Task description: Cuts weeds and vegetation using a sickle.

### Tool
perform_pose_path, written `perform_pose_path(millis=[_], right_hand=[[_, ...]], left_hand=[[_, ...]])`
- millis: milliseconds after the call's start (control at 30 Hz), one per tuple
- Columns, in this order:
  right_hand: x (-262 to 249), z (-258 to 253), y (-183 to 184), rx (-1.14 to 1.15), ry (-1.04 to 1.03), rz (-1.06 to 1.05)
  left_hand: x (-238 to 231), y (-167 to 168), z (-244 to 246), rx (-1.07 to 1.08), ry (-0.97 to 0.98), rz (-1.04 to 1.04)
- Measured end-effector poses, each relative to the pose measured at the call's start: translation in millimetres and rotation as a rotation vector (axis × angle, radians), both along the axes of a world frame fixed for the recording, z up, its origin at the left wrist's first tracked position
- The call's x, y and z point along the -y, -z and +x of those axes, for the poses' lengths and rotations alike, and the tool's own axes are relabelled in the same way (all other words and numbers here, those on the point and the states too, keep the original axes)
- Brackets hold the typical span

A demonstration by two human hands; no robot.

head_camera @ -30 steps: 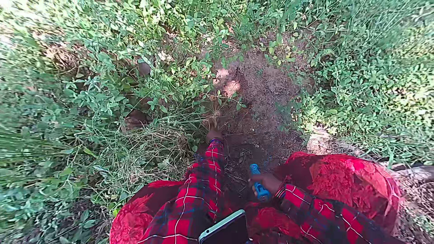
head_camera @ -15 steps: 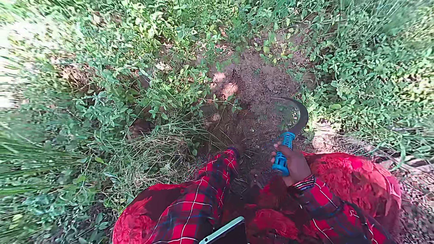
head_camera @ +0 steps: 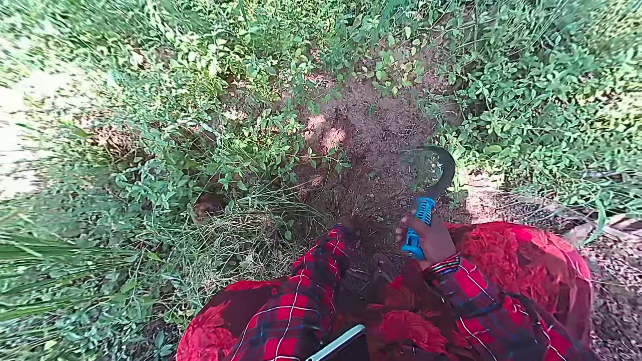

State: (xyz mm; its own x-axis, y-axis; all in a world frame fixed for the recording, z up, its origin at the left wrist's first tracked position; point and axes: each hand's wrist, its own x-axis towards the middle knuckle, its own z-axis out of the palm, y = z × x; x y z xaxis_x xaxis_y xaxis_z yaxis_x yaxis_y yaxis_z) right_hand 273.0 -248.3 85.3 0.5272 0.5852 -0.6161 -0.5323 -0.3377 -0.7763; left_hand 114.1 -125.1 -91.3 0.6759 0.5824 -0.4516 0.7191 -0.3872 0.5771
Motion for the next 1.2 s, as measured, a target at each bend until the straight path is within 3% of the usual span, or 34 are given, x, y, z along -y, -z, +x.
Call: perform_pose_path(millis=[33,133,233,300,367,567,633,700,800,900,1000,1067,1133,1200], right_hand=[[4.1,-2.3,3.3,0.006,-0.014,-0.032],[24.9,-22.5,18.5,-0.031,-0.178,-0.244],[45.7,-44.4,22.4,-0.222,-0.504,-0.495],[52.9,-51.0,21.2,-0.260,-0.611,-0.540],[49.8,-47.7,14.9,-0.213,-0.576,-0.519],[48.6,-39.6,9.3,0.096,-0.204,-0.295],[51.5,-39.3,11.8,0.114,-0.173,-0.328],[57.1,-44.0,9.7,0.011,-0.282,-0.430],[62.1,-53.1,3.9,-0.373,-0.637,-0.559],[65.2,-63.7,11.4,-0.441,-0.738,-0.511],[58.9,-61.4,8.4,-0.370,-0.634,-0.442],[50.8,-53.6,-2.3,-0.279,-0.566,-0.370],[38.3,-38.9,-18.8,-0.187,-0.495,-0.268],[25.3,-17.1,-35.3,-0.111,-0.408,-0.156]], left_hand=[[-7.7,-9.3,26.0,-0.283,-0.194,-0.244],[-23.1,28.6,33.6,-0.264,-0.487,-0.338],[-27.1,22.9,25.9,-0.308,-0.435,-0.339],[-27.2,21.4,20.9,-0.339,-0.398,-0.322],[-26.9,23.6,15.8,-0.336,-0.394,-0.322],[-28.8,16.7,13.8,-0.329,-0.358,-0.334],[-27.8,15.9,14.8,-0.336,-0.344,-0.328],[-28.5,14.7,16.1,-0.336,-0.328,-0.318],[-30.5,16.6,15.4,-0.337,-0.337,-0.285],[-45.9,14.2,-0.8,-0.220,-0.572,-0.251],[-63.2,9.5,-18.8,-0.019,-0.974,-0.200],[-72.3,11.5,-27.1,0.032,-1.079,-0.132],[-73.8,11.3,-25.4,-0.024,-0.997,-0.072],[-69.5,13.0,-14.2,-0.124,-0.786,0.003]])
